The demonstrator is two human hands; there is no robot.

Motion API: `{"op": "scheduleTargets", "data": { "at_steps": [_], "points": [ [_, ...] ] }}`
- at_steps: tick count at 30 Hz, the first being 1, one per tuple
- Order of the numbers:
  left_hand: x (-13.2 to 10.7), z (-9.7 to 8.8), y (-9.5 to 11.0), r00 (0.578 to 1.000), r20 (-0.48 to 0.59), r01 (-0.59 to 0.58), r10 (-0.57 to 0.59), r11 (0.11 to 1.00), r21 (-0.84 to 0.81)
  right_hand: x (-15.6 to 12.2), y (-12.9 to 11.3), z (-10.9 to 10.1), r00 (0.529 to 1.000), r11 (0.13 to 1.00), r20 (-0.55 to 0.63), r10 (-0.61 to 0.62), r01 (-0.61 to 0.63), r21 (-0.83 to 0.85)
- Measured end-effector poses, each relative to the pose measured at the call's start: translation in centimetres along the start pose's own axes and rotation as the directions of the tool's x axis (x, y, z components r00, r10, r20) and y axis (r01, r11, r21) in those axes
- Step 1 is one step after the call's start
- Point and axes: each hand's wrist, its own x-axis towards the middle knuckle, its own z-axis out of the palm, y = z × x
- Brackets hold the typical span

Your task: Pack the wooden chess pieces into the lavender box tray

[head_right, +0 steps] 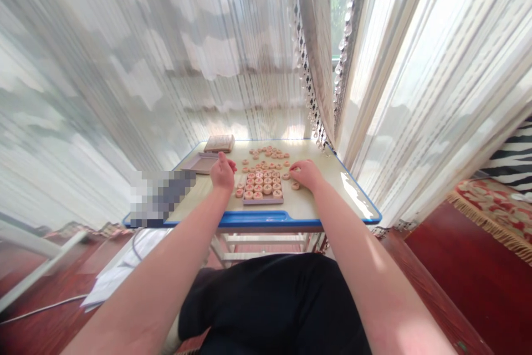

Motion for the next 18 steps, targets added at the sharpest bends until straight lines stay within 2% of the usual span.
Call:
{"op": "scheduleTargets", "data": {
  "at_steps": [3,10,14,18],
  "points": [
    [-0.1,0.1,0.0,1.000,0.015,-0.025,0.025,0.999,-0.030,-0.1,-0.1,0.0,0.999,0.999,0.027,0.044,-0.044,-0.012],
    [0.2,0.7,-0.7,0.999,0.046,-0.004,0.005,1.000,-0.031,0.0,0.5,0.0,0.996,0.998,0.077,0.048,-0.050,0.031],
    [0.2,0.8,-0.8,0.997,0.071,-0.016,0.017,1.000,-0.016,-0.2,-0.5,-1.0,0.994,0.992,-0.022,0.111,-0.110,0.063],
    [0.2,0.8,-0.6,0.994,0.084,-0.079,0.074,0.995,0.057,-1.7,-3.6,-2.2,0.985,0.963,-0.146,0.092,-0.051,0.265]
  ]
}}
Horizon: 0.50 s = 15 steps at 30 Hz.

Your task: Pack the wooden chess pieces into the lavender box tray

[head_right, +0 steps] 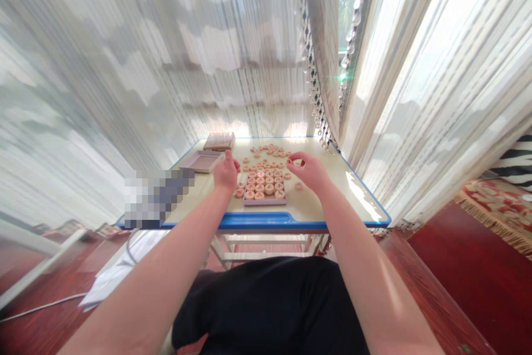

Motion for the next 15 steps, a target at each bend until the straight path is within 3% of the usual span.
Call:
{"op": "scheduleTargets", "data": {
  "at_steps": [2,5,9,15],
  "points": [
    [0.0,0.0,0.1,0.999,0.023,-0.035,0.034,0.999,0.035,-1.5,-1.6,0.1,0.999,0.995,-0.004,-0.036,0.036,0.095],
    [0.0,0.0,0.2,0.998,0.038,-0.045,0.043,0.998,0.052,-3.8,-2.9,0.7,0.989,0.980,0.091,-0.121,0.104,0.172],
    [-0.1,-0.1,0.2,0.998,0.045,-0.051,0.049,0.997,0.050,-5.6,-3.0,1.1,0.973,0.975,0.115,-0.198,0.183,0.129],
    [-0.1,-0.1,0.3,0.997,0.058,-0.044,0.041,0.998,0.041,-5.7,-2.7,1.3,0.943,0.945,0.093,-0.319,0.309,0.112]
  ]
}}
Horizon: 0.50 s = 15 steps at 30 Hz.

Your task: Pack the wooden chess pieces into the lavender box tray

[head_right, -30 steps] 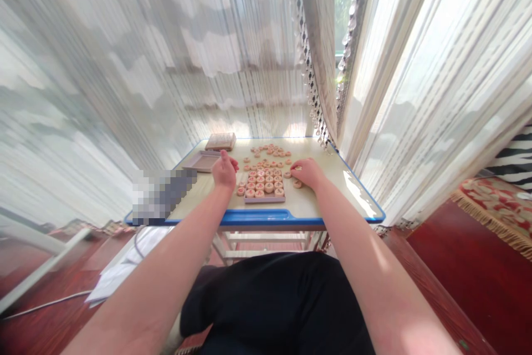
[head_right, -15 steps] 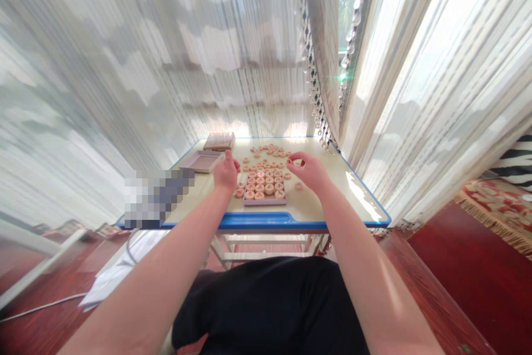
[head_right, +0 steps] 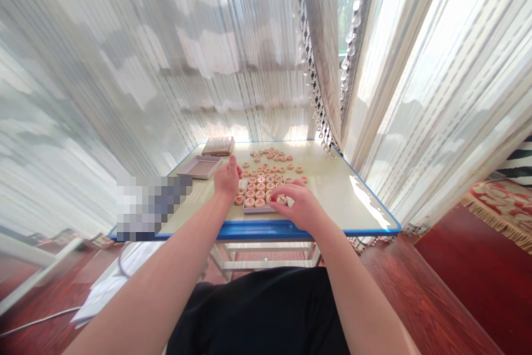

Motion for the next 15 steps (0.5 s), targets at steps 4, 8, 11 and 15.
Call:
{"op": "scheduleTargets", "data": {
  "at_steps": [4,8,11,15],
  "points": [
    [-0.09,-0.05,0.13,1.000,0.017,-0.008,0.007,1.000,0.013,0.15,-0.19,0.40,0.998,0.999,0.042,-0.039,0.040,-0.032],
    [-0.22,-0.15,0.30,0.997,0.057,-0.045,0.042,0.998,0.048,0.25,-0.18,0.66,0.998,0.998,0.052,-0.037,0.040,-0.055],
    [-0.22,-0.23,0.36,0.996,0.071,-0.054,0.050,0.996,0.065,0.29,-0.08,0.77,0.999,0.997,0.042,-0.031,0.034,-0.066],
    [-0.17,-0.26,0.36,0.996,0.078,-0.061,0.054,0.995,0.084,0.30,-0.09,0.82,0.999,0.997,0.033,-0.035,0.038,-0.068]
  ]
}}
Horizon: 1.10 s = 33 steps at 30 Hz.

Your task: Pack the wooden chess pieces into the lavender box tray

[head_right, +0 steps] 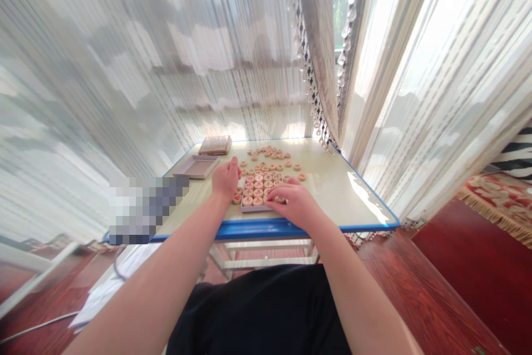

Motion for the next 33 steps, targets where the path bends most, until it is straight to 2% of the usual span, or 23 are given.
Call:
{"op": "scheduleTargets", "data": {
  "at_steps": [25,33],
  "points": [
    [0.09,0.20,0.12,0.996,0.021,-0.087,0.084,0.987,0.136,0.29,0.03,-0.10,0.997,0.998,0.080,0.024,-0.020,-0.055],
    [0.11,0.22,0.10,0.996,0.016,-0.084,0.082,0.986,0.143,0.19,0.11,0.04,0.997,0.997,0.071,-0.024,0.029,-0.065]
  ]
}}
